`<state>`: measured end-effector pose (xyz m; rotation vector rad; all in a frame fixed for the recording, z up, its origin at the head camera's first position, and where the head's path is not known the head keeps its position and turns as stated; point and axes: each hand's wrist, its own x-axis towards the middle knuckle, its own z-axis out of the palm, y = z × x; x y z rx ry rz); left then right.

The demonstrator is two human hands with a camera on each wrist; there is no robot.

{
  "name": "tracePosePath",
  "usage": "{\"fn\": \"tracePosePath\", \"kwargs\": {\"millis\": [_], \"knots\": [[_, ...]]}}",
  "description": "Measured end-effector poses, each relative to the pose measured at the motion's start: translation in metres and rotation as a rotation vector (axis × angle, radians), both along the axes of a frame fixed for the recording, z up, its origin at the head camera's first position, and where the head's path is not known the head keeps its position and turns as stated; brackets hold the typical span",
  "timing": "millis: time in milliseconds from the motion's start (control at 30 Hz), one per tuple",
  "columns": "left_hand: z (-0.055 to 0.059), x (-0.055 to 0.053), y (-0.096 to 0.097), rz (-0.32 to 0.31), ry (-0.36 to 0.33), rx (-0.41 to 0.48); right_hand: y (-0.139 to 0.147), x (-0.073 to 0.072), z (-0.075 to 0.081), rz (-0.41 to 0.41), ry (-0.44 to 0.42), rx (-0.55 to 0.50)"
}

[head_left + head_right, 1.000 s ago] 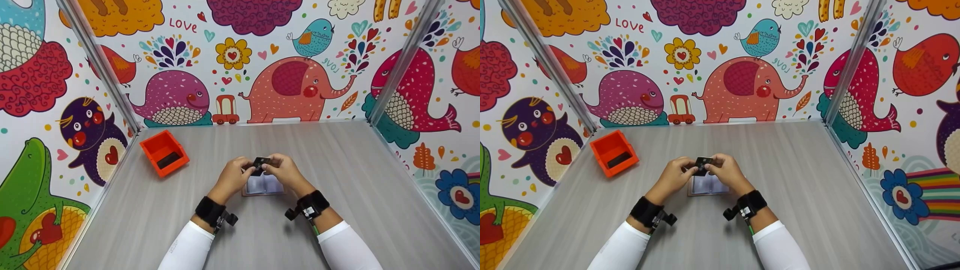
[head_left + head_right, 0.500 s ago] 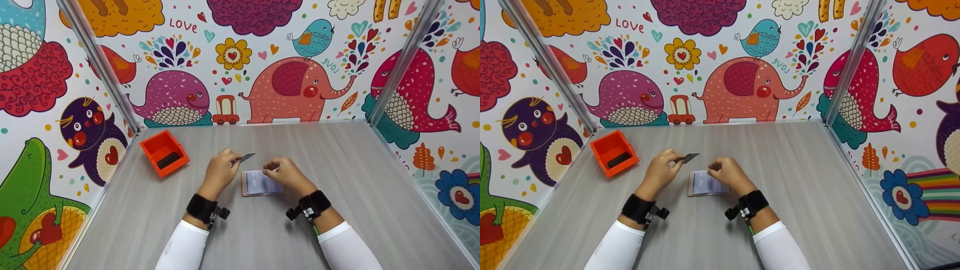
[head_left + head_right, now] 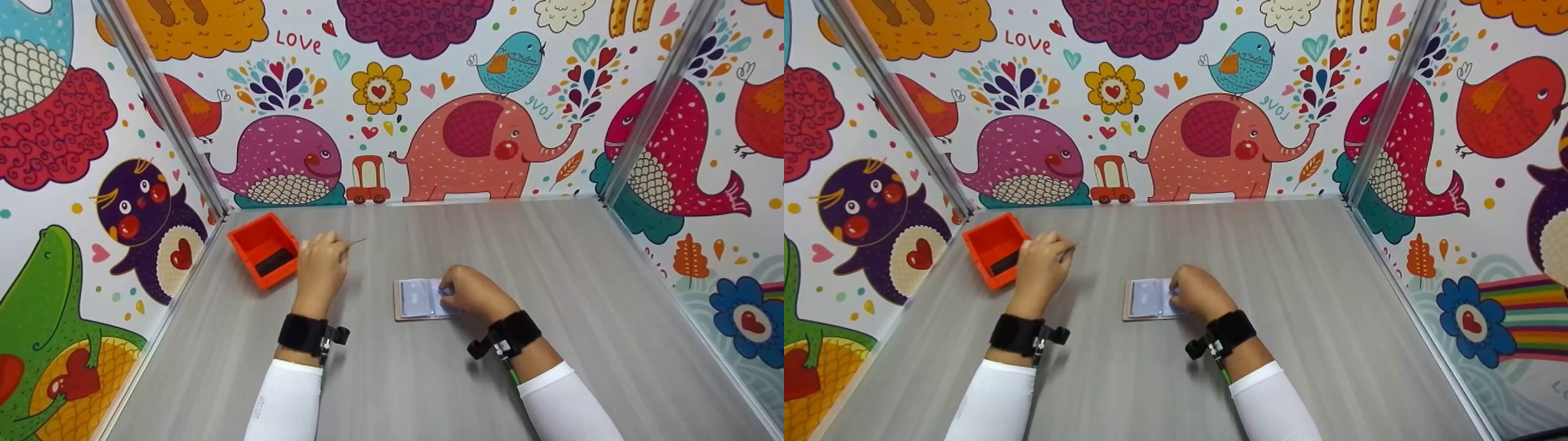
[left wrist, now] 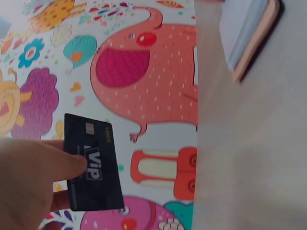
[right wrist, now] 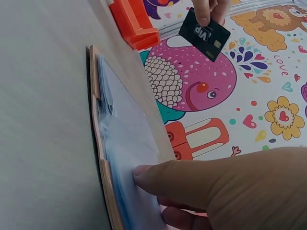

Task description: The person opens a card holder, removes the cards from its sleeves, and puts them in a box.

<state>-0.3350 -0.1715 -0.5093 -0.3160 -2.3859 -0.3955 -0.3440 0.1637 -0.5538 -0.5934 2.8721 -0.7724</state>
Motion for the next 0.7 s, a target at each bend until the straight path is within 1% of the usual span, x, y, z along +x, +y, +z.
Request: {"fn": "tracePosePath", "kwargs": {"millis": [100, 167, 267, 367, 467, 700], "knots": [[-0.001, -0.002, -0.020, 0.065, 0.017, -0.001, -0.001, 0.000, -0.002, 0.026, 0.045, 0.022], [-0.002, -0.003, -0.034, 0.114, 0.016, 0.014, -0.001, 0.000, -0.003, 0.044, 0.064, 0.029], [-0.003, -0.003, -0.053, 0.198, -0.017, 0.056, -0.001, 0.000, -0.003, 0.053, 0.071, 0.034], [-0.004, -0.003, -0.068, 0.267, -0.076, 0.084, 0.000, 0.001, -0.003, 0.043, 0.062, 0.041], [-0.005, -0.002, -0.079, 0.308, -0.124, 0.096, 0.000, 0.001, -0.003, 0.041, 0.057, 0.038], [-0.008, 0.003, -0.091, 0.376, -0.195, 0.072, 0.002, 0.000, -0.003, 0.085, 0.076, 0.007]]}}
